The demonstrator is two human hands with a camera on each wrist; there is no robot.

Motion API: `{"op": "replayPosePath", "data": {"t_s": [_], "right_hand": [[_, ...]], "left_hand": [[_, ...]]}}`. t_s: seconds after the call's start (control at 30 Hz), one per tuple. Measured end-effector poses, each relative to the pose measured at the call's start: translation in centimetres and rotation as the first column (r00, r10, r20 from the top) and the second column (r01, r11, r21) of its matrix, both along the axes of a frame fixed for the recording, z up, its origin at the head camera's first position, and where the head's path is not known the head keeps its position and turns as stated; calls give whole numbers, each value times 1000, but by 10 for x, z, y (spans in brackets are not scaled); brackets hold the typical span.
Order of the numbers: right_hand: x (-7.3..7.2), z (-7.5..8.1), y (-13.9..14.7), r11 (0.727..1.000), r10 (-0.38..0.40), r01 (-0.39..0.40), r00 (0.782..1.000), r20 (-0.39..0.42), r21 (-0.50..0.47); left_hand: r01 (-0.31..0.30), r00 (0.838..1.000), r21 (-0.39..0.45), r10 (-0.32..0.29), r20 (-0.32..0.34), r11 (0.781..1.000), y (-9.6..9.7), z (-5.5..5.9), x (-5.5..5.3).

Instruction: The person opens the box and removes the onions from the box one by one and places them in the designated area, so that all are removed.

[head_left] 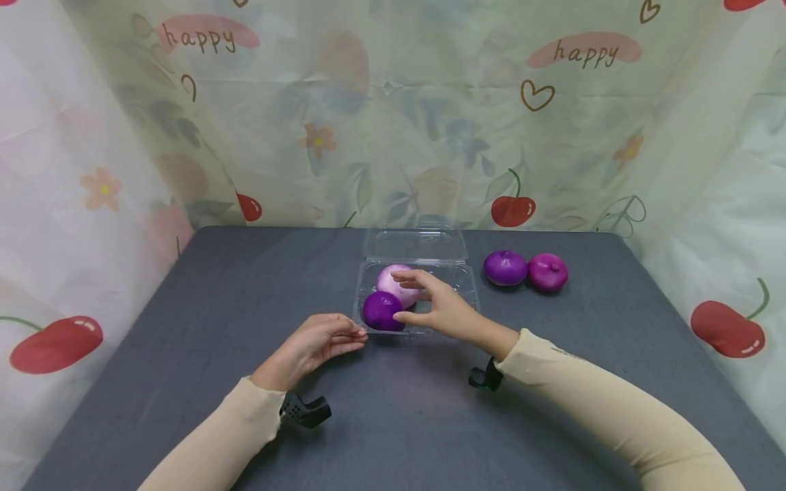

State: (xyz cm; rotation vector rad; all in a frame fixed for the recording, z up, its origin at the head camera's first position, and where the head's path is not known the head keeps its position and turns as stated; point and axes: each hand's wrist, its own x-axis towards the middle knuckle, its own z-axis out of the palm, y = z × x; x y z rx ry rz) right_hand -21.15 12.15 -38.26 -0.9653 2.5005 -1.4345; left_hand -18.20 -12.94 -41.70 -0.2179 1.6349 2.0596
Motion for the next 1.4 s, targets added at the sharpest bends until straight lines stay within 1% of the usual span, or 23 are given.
{"op": "replayPosePath", "data": {"t_s": [0.13, 0.23, 0.37, 0.5, 0.77, 0.83, 1.03, 1.13, 1.27, 1.4], "right_hand": [[-2, -5, -5, 999, 12, -14, 998, 57, 36], [-3, -7, -8, 997, 21, -26, 997, 74, 70], [-5, -10, -10, 992, 34, -43, 997, 74, 119], [-8, -14, -12, 985, 47, -58, 997, 69, 161], [-10, -10, -15, 970, 40, -45, 999, 25, 238], [-10, -9, -17, 969, 34, -39, 999, 25, 246], [-8, -5, -22, 965, 23, -38, 998, 62, 258], [-8, -5, -23, 964, 15, -30, 998, 60, 264], [-8, -5, -24, 966, 3, -16, 999, 51, 257], [-7, -6, -24, 972, -7, -7, 998, 60, 237]], "left_hand": [[-10, 1000, -13, 10, 6, 1000, 1, -1, -1], [-15, 1000, -25, 16, 12, 1000, 2, -1, -1], [-16, 1000, -25, 16, 13, 1000, 2, -2, -2], [-7, 1000, -8, 7, 0, 1000, 1, -1, -1], [-5, 1000, -2, 5, -7, 1000, 1, -1, 0], [-8, 1000, -6, 8, -3, 1000, 1, 0, -1], [-20, 1000, -12, 20, 15, 1000, 1, -1, -1], [-26, 999, -17, 26, 22, 1000, 2, 0, -2], [-25, 999, -16, 26, 22, 1000, 2, 0, -3], [-17, 1000, -12, 17, 16, 1000, 1, -1, -2]]}}
